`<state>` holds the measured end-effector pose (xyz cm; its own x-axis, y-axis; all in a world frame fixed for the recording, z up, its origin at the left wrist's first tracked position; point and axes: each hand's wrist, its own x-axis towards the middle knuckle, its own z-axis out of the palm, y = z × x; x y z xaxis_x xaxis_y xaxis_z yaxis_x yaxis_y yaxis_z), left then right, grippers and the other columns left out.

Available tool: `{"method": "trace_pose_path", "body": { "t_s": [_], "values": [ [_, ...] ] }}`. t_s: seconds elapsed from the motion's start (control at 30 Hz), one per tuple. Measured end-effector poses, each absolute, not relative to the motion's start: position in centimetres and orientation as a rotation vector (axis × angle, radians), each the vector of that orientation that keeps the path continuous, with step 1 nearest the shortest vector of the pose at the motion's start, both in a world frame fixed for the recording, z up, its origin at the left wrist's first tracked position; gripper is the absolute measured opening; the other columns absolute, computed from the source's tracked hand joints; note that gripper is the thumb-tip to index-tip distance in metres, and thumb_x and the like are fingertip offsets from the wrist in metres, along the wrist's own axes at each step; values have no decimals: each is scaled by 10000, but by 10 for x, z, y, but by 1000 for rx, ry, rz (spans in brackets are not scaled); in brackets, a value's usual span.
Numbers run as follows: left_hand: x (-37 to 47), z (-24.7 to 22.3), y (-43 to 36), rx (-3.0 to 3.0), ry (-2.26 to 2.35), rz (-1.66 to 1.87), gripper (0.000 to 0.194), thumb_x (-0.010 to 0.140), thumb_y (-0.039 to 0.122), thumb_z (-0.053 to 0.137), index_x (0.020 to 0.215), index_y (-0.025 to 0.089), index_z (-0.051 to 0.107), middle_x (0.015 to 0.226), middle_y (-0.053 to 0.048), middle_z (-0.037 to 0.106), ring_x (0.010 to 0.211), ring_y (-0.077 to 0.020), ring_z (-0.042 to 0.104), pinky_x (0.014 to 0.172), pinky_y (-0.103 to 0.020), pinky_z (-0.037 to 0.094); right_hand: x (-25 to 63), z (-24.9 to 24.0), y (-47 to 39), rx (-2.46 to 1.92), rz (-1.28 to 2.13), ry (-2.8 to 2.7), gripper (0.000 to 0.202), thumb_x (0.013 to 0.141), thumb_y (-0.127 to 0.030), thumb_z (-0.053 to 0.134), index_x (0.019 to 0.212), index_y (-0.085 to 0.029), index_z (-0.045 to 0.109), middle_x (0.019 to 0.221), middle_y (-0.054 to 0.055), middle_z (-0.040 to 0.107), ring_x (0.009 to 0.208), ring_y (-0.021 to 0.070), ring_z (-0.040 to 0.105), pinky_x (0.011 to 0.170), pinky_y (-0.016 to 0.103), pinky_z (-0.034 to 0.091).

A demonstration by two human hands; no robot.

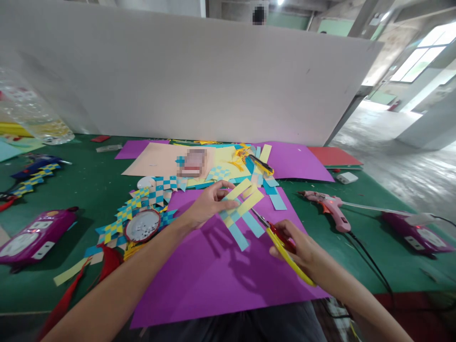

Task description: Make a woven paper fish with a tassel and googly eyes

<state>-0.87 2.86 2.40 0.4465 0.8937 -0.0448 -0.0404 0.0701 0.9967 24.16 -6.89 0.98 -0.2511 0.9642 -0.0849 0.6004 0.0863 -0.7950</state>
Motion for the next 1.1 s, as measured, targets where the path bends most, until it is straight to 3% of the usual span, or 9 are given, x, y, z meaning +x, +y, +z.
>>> {"method": "trace_pose_path", "body": {
  "t_s": [0.13,0.27,0.47,0.57,0.8,0.9,0.97,1.03,1.1],
  "values": [
    [-10,22,29,1335,870,848,559,713,285,775,1201,238,507,820,28,599,702,-112,566,627,-223,421,247,15,-71,-1530,1001,-1940,412,825,-478,615,1112,-213,486,1000,70,636,906,217,607,790,308,466],
    [-14,24,31,1409,903,855,623,721,312,766,1285,261,505,801,27,571,745,-129,545,651,-222,417,252,13,-67,-1535,918,-1975,408,823,-474,621,1122,-221,509,1037,83,643,898,228,617,808,340,476],
    [-20,31,33,1504,950,868,550,714,315,745,1239,268,586,1211,-57,582,1174,-248,492,826,-254,456,257,3,-58,-1625,435,-2060,308,869,-416,545,1101,-214,532,1052,107,634,977,264,599,859,396,445],
    [-20,31,33,1514,935,828,539,713,326,741,1229,279,593,1319,-57,534,1247,-268,453,844,-259,468,256,3,-56,-1806,268,-2114,256,875,-382,528,1048,-195,557,988,103,643,932,269,604,813,388,440],
    [-19,33,27,1516,853,667,560,759,334,711,1287,278,533,1060,-49,618,929,-203,599,731,-263,470,249,14,-48,-1736,124,-2193,244,907,-321,473,1015,-165,626,1028,143,636,1024,312,548,911,446,394],
    [-19,36,25,1531,819,610,587,765,342,704,1316,281,512,1061,-52,621,893,-198,600,700,-258,459,237,26,-41,-1645,346,-2000,335,938,-442,427,1017,-183,624,1018,124,642,989,280,561,877,409,416],
    [-19,36,24,1572,784,575,597,760,357,707,1320,275,516,1048,-54,623,895,-201,595,706,-263,458,227,32,-37,-1574,699,-1911,420,942,-536,372,876,-200,615,839,67,633,800,211,574,717,329,440],
    [-18,35,25,1630,744,543,592,749,373,717,1303,263,539,1036,-59,622,907,-208,585,725,-274,459,219,35,-33,-1498,1036,-1833,483,929,-586,357,717,-197,549,649,7,533,608,143,492,565,272,381],
    [-17,34,25,1668,710,532,582,742,380,722,1288,262,557,1064,-68,618,931,-216,577,749,-287,464,212,34,-31,-1436,1225,-1743,465,890,-598,439,677,-191,515,591,-27,446,543,108,410,505,250,318]
  ]
}}
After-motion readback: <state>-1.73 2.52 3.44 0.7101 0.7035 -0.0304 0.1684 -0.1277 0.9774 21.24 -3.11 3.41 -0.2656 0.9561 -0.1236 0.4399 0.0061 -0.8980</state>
